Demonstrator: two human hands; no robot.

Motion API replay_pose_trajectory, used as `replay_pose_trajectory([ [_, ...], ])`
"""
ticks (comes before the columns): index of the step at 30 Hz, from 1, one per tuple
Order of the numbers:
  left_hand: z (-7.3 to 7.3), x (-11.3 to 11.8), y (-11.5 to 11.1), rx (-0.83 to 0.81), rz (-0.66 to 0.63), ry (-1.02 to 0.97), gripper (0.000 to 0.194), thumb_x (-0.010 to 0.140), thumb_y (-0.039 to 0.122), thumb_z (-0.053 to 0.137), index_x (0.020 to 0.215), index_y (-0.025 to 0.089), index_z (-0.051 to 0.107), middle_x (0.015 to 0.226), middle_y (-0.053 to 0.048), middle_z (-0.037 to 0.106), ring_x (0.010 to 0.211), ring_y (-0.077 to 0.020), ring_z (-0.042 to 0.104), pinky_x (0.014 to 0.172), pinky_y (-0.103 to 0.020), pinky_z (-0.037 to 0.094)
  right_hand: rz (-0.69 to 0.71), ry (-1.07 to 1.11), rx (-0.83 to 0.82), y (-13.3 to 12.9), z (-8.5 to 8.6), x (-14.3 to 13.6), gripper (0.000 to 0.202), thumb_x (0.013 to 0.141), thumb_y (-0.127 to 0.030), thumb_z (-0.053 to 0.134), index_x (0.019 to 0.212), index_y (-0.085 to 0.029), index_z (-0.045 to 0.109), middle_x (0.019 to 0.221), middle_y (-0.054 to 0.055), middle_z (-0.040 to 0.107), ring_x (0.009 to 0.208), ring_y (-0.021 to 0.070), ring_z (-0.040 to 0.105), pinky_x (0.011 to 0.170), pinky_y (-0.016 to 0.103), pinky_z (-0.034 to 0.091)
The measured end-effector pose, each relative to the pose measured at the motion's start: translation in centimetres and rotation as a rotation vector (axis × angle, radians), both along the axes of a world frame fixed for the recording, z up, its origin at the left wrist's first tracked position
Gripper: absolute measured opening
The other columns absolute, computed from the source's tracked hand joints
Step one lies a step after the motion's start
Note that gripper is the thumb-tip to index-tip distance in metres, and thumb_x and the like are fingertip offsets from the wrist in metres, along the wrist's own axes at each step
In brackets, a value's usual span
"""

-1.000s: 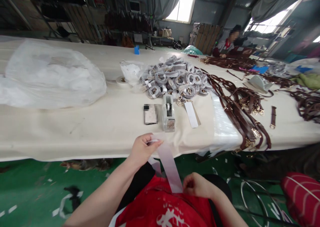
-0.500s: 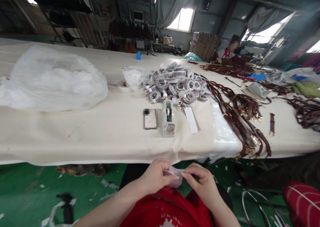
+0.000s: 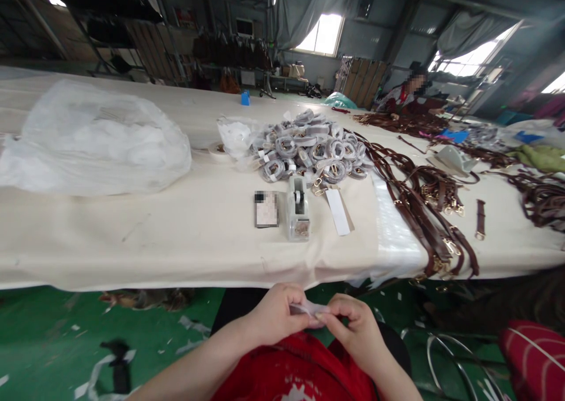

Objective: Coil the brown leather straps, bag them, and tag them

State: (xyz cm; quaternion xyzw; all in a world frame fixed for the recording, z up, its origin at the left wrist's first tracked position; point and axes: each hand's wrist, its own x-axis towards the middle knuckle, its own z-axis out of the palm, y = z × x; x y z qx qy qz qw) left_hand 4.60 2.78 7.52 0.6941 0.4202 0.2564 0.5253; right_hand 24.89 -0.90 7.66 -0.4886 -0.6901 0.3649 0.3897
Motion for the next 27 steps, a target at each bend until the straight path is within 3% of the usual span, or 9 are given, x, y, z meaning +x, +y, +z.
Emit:
replay_pose_trajectory([
  [7, 0.7, 0.3, -0.3, -0.085, -0.130, -0.085, 0.021, 0.072, 0.035, 0.079, 0.069, 0.015, 0.072, 0.065, 0.002, 0.061, 0.061, -0.0116, 0.052, 0.058, -0.020, 0.037, -0.094, -0.051, 0.055, -0.2, -0.3, -0.1, 0.035, 0.085, -0.031, 0.071, 0.057, -0.019, 0.054, 0.056, -0.003, 0.054, 0.051, 0.0120, 0.049, 0.052, 0.023, 0.036],
  [15, -0.3, 0.9, -0.7, -0.190, -0.098, -0.195, 0.024, 0.074, 0.032, 0.075, 0.064, 0.013, 0.065, 0.062, 0.003, 0.054, 0.057, -0.0088, 0.046, 0.054, -0.019, 0.033, -0.144, -0.022, 0.030, -0.1, -0.8, -0.1, 0.040, 0.081, -0.033, 0.072, 0.053, -0.020, 0.046, 0.053, -0.004, 0.051, 0.050, 0.0116, 0.046, 0.050, 0.023, 0.035],
  [17, -0.4, 0.9, -0.6, -0.151, -0.106, -0.166, 0.023, 0.075, 0.032, 0.074, 0.064, 0.013, 0.065, 0.062, 0.003, 0.054, 0.057, -0.0090, 0.046, 0.054, -0.019, 0.032, -0.120, -0.005, 0.005, -0.1, -0.5, -0.2, 0.039, 0.081, -0.033, 0.073, 0.054, -0.020, 0.049, 0.054, -0.004, 0.052, 0.050, 0.0119, 0.047, 0.051, 0.023, 0.036],
  [22, -0.4, 0.8, -0.4, -0.035, -0.158, -0.071, 0.026, 0.076, 0.032, 0.073, 0.059, 0.014, 0.064, 0.058, 0.005, 0.044, 0.054, -0.0085, 0.043, 0.053, -0.020, 0.030, 0.034, -0.005, -0.063, -0.1, 0.3, -0.6, 0.010, 0.084, -0.026, 0.071, 0.077, -0.019, 0.071, 0.074, 0.002, 0.066, 0.067, 0.0162, 0.061, 0.063, 0.025, 0.045],
  [27, -0.4, 1.0, -0.7, -0.035, -0.123, -0.034, 0.030, 0.073, 0.036, 0.076, 0.057, 0.014, 0.063, 0.057, 0.005, 0.046, 0.053, -0.0081, 0.043, 0.051, -0.020, 0.029, -0.018, -0.052, -0.021, -0.2, -0.1, -0.8, 0.026, 0.086, -0.024, 0.068, 0.061, -0.019, 0.062, 0.062, -0.001, 0.059, 0.057, 0.0131, 0.054, 0.056, 0.023, 0.040],
])
